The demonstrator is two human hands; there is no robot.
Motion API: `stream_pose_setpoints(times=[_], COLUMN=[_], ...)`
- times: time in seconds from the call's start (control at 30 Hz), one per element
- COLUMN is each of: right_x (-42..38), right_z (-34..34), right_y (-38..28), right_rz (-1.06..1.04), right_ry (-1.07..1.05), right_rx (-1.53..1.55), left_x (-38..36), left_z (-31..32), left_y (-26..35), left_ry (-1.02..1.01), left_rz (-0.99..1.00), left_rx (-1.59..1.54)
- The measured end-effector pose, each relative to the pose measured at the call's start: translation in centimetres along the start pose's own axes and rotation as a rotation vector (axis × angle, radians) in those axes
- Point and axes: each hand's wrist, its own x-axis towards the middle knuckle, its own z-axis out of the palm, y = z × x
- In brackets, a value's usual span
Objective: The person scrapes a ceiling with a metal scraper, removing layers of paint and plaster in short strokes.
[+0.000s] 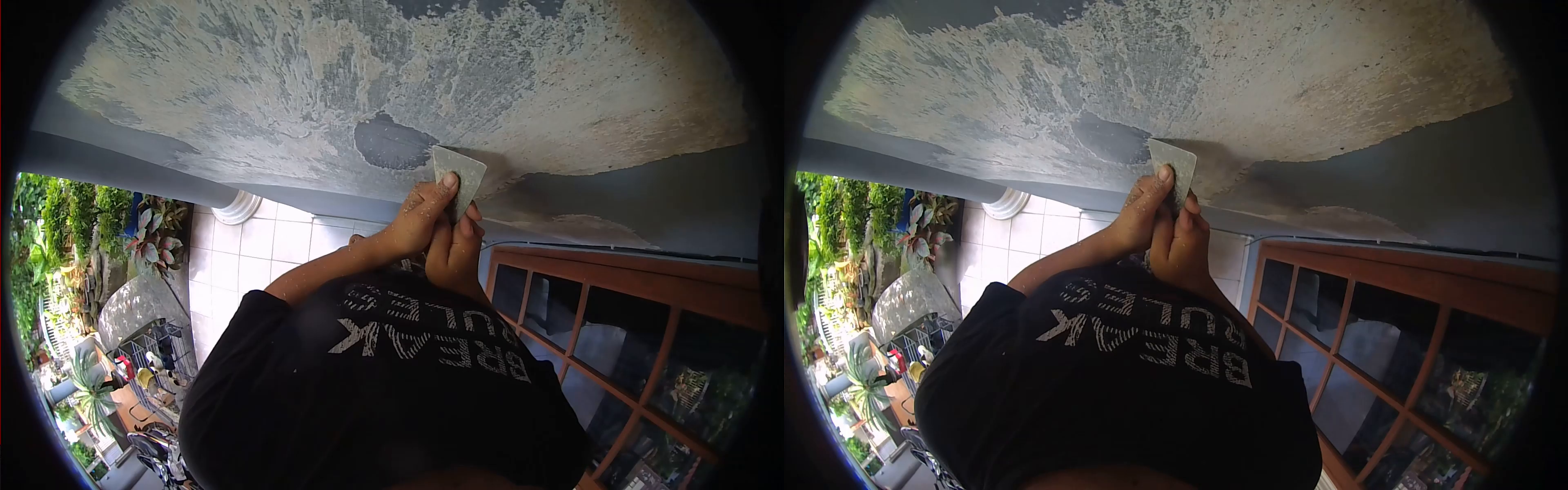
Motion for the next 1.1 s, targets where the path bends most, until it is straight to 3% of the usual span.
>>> stream_pose_setpoints(times=[0.13,0.23,0.33,0.43,0.57,0.63,0.77,0.83,0.9,0.97,1.03,1.1], right_x=[-0.8,0.7,2.1,0.8,0.1,0.4,-0.1,-0.1,1.1,1.3,1.7,0.4], right_z=[-0.4,-0.8,-0.4,0.0,0.0,-0.4,-0.2,-0.4,-1.1,-1.3,-0.8,-0.8], right_y=[1.7,0.4,-0.8,0.1,0.2,-0.3,0.4,0.7,0.4,-0.1,-0.5,1.2], right_rz=[-0.026,0.044,-0.052,-0.151,-0.02,0.07,0.006,0.117,-0.15,-0.184,-0.022,-0.208], right_ry=[-0.012,-0.029,0.008,0.067,0.039,0.001,0.021,-0.02,-0.034,-0.05,-0.032,-0.026], right_rx=[0.056,0.041,0.062,-0.03,-0.165,-0.032,-0.018,0.075,-0.368,-0.375,0.044,-0.289], left_x=[0.3,0.6,0.6,0.2,0.2,0.2,0.0,0.0,0.6,0.6,0.2,0.1], left_z=[0.3,0.4,-0.3,-0.6,-0.2,-0.1,0.3,0.4,0.6,1.0,1.0,0.4], left_y=[-0.9,-0.6,0.7,0.2,-0.6,-0.4,-0.1,-0.1,0.2,1.5,2.3,1.3], left_ry=[0.014,0.047,0.001,-0.036,0.018,0.01,0.052,0.04,0.005,-0.026,0.001,0.007], left_rz=[-0.013,0.083,0.151,0.028,-0.015,0.002,-0.003,-0.011,0.03,0.1,0.076,0.04], left_rx=[0.044,0.013,0.024,0.004,0.013,0.043,0.092,0.085,0.066,0.035,0.099,0.134])
